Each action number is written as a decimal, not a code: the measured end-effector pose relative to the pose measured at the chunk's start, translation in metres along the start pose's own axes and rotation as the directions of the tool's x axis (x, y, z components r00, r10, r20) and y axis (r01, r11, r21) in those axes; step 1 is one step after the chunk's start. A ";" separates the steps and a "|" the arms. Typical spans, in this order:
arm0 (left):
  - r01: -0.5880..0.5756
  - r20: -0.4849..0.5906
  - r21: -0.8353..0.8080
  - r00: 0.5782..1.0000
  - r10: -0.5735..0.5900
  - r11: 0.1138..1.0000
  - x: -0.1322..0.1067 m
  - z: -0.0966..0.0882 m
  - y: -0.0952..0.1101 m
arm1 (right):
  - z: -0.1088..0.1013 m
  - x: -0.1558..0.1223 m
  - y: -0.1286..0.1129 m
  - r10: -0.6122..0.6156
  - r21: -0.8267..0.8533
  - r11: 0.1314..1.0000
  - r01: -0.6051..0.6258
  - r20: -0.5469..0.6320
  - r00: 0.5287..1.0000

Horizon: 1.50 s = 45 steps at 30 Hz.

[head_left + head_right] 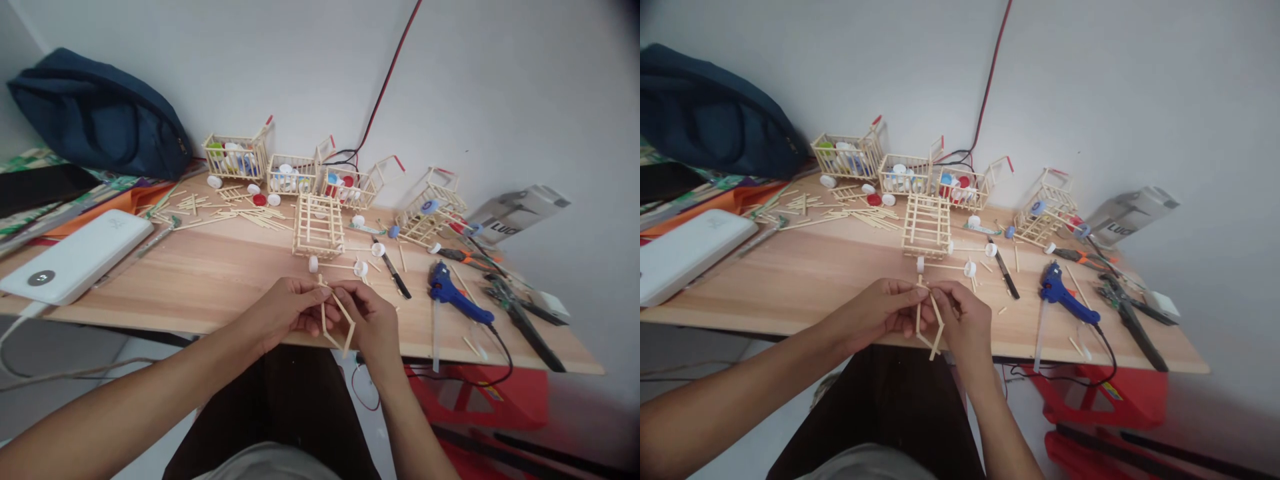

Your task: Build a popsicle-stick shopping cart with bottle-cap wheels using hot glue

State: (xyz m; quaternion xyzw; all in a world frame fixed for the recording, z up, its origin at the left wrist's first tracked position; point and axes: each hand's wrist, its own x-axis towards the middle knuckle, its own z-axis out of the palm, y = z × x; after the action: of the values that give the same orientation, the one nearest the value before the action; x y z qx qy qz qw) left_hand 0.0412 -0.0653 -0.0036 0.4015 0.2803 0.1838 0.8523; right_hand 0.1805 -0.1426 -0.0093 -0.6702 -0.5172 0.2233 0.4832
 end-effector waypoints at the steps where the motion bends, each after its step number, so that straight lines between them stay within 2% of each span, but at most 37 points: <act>1: 0.000 -0.008 0.013 1.000 0.000 1.000 0.000 -0.001 0.000 | 0.000 0.000 0.000 -0.014 -0.007 1.000 0.014 0.007 1.000; 5: -0.009 -0.021 0.057 1.000 0.010 0.998 0.000 -0.003 0.000 | -0.001 0.004 0.003 -0.060 -0.065 0.996 0.061 0.014 0.998; 9: -0.040 -0.001 0.029 0.999 0.040 0.999 -0.004 -0.005 0.002 | -0.002 0.008 0.010 -0.082 -0.129 0.989 0.077 -0.031 0.996; 13: -0.011 -0.045 0.037 0.999 0.013 0.999 -0.009 -0.004 0.006 | -0.004 0.009 0.015 -0.106 -0.199 0.975 0.098 -0.029 0.994; 18: -0.007 -0.100 0.161 0.995 0.023 0.987 -0.009 -0.007 0.009 | -0.003 0.010 0.017 -0.111 -0.249 0.963 0.105 -0.011 0.994; 24: 0.010 -0.138 0.418 0.989 0.053 0.908 -0.009 -0.014 0.018 | -0.001 0.012 0.020 -0.083 -0.252 0.965 0.069 -0.047 0.995; 29: 0.028 -0.187 0.446 0.980 0.063 0.894 -0.011 -0.012 0.028 | -0.001 0.013 0.014 -0.043 -0.168 0.985 0.027 -0.091 0.995; 31: 0.016 -0.183 0.466 0.980 0.078 0.885 -0.012 -0.011 0.030 | -0.002 0.011 0.008 0.009 -0.082 0.997 -0.011 -0.025 1.000; 33: -0.001 -0.169 0.509 0.980 0.101 0.861 -0.014 -0.010 0.031 | -0.002 0.008 0.000 0.043 -0.017 0.999 -0.041 0.095 0.995; 35: -0.017 -0.145 0.558 0.982 0.117 0.830 -0.016 -0.011 0.031 | 0.000 0.005 -0.007 0.042 -0.041 0.999 -0.036 0.164 0.986; 40: -0.057 -0.089 0.647 0.985 0.151 0.760 -0.018 -0.011 0.027 | 0.006 0.004 -0.019 -0.035 -0.219 0.973 0.068 0.154 0.987; 45: -0.075 -0.067 0.647 0.986 0.155 0.758 -0.019 -0.012 0.025 | 0.006 0.009 -0.016 -0.059 -0.244 0.964 0.108 0.200 0.978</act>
State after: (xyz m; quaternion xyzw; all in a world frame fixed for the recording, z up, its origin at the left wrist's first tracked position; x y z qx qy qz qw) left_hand 0.0173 -0.0534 0.0163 0.6737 0.3504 0.1517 0.6327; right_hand 0.1718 -0.1318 0.0041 -0.6795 -0.6132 0.1982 0.3507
